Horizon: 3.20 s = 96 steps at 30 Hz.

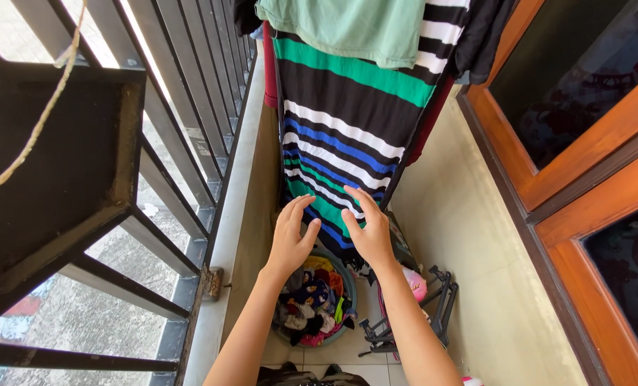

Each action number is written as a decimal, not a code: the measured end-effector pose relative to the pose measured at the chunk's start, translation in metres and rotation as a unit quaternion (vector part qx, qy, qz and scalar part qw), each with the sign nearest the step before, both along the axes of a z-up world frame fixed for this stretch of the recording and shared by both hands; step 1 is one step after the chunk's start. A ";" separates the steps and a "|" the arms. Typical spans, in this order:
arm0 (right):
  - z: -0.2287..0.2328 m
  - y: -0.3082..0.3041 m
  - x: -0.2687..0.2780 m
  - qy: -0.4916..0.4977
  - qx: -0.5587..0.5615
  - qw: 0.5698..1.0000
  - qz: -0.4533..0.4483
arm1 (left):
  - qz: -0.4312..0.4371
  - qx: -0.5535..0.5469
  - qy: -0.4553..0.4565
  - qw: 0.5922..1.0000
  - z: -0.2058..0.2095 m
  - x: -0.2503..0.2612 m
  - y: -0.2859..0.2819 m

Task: Hanging various items of clothing from a laundry basket onto a clothesline using plastic hangers.

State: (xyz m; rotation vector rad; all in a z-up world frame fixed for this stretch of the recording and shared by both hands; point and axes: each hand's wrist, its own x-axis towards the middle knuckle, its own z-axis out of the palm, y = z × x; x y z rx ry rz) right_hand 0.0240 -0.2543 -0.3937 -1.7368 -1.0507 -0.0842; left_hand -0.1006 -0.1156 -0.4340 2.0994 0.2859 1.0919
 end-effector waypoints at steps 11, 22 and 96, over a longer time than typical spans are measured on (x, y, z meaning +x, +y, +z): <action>-0.038 0.011 0.019 0.022 -0.012 1.000 0.003 | -0.004 -0.023 0.027 0.999 -0.035 0.014 0.011; -0.081 0.029 0.036 0.069 -0.042 0.997 0.004 | -0.010 -0.074 0.069 0.995 -0.075 0.025 0.026; -0.669 0.001 0.021 0.375 -0.258 0.881 -0.128 | 0.040 -0.383 0.321 0.865 -0.634 0.027 0.017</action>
